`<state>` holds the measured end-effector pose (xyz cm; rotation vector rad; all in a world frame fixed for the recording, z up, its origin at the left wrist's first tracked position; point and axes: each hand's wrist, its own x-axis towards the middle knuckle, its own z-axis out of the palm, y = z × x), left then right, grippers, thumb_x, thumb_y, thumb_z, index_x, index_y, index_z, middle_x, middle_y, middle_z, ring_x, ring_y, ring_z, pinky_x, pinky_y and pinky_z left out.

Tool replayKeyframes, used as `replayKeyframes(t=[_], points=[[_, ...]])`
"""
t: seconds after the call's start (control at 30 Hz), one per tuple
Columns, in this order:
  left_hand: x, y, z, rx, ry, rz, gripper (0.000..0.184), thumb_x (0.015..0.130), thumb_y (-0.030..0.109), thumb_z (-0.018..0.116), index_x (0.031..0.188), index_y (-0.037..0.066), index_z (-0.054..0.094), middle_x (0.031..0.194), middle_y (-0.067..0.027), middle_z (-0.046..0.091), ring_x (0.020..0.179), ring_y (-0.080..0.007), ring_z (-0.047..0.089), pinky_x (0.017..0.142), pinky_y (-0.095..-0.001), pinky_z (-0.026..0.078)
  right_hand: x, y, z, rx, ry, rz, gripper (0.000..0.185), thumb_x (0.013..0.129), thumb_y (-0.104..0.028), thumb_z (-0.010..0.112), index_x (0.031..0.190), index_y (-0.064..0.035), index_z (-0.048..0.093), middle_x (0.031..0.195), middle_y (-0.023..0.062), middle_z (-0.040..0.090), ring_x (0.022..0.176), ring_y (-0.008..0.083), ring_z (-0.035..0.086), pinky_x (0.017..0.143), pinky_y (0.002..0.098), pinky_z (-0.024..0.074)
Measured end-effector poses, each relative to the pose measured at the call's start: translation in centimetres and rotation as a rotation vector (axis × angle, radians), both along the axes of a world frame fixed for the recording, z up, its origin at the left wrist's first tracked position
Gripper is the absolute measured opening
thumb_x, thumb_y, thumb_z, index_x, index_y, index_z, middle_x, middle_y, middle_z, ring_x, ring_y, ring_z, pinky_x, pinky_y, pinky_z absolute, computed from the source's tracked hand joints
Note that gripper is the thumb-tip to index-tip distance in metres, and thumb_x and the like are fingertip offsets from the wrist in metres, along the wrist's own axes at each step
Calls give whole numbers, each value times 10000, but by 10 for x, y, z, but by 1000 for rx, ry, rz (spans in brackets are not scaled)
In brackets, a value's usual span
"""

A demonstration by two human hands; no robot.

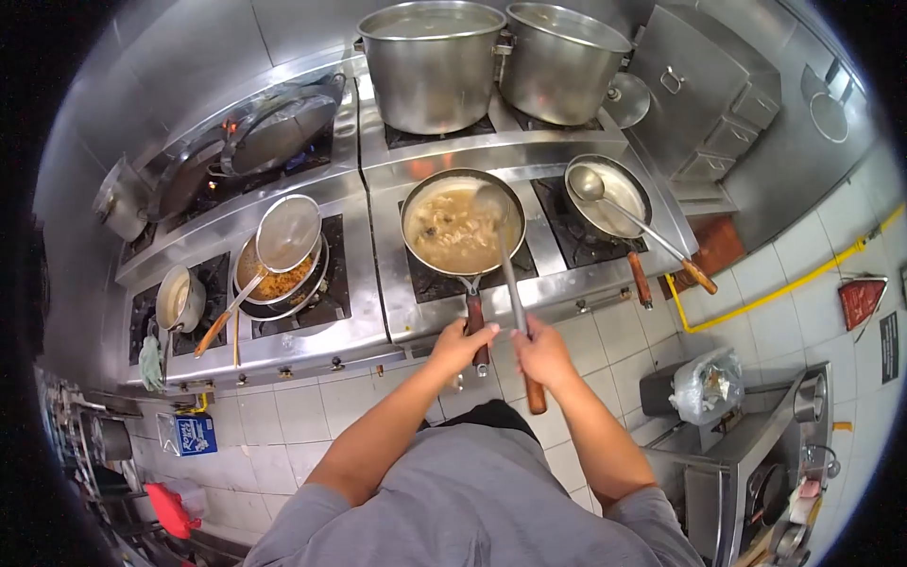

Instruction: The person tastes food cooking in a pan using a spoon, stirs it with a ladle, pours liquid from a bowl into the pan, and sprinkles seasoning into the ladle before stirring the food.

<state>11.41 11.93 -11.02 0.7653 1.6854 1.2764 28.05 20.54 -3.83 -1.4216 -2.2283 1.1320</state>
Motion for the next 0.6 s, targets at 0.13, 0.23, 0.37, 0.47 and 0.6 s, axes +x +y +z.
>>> replayKeyframes(t=[0.13,0.23,0.37,0.47,0.6], points=[[9,-9,36,-20,-77,85,295,834,290,734,903,14,656,731,-32,652,651,-107,592,606,-274,473,1,-2,72,-965,497,-102,182,968,-189,567,1103,-68,543,715,22,542,497,120,487,478,272,389],[5,-23,48,-62,-85,242,259,824,226,733,967,18,673,718,-13,640,636,-82,562,584,-255,438,23,32,80,-1397,654,-131,153,964,-193,581,1055,-70,567,763,12,567,529,106,484,503,270,399],[-6,-27,48,-84,-187,281,313,828,221,737,1058,20,674,760,3,625,626,-71,528,557,-238,401,42,53,63,-1070,444,153,227,943,-158,591,1131,-33,565,737,17,557,509,126,508,486,274,426],[-3,-27,50,-132,-248,339,298,838,239,733,1040,27,677,755,9,613,601,-71,505,539,-238,384,50,57,49,-778,307,253,326,922,-134,603,1213,0,538,722,27,549,505,132,530,482,283,461],[17,-45,54,-260,201,576,513,923,467,614,1070,-22,661,893,-142,705,826,-248,674,731,-385,518,67,67,32,-385,103,270,478,893,-115,624,1344,-26,496,733,42,570,555,114,540,522,317,509]])
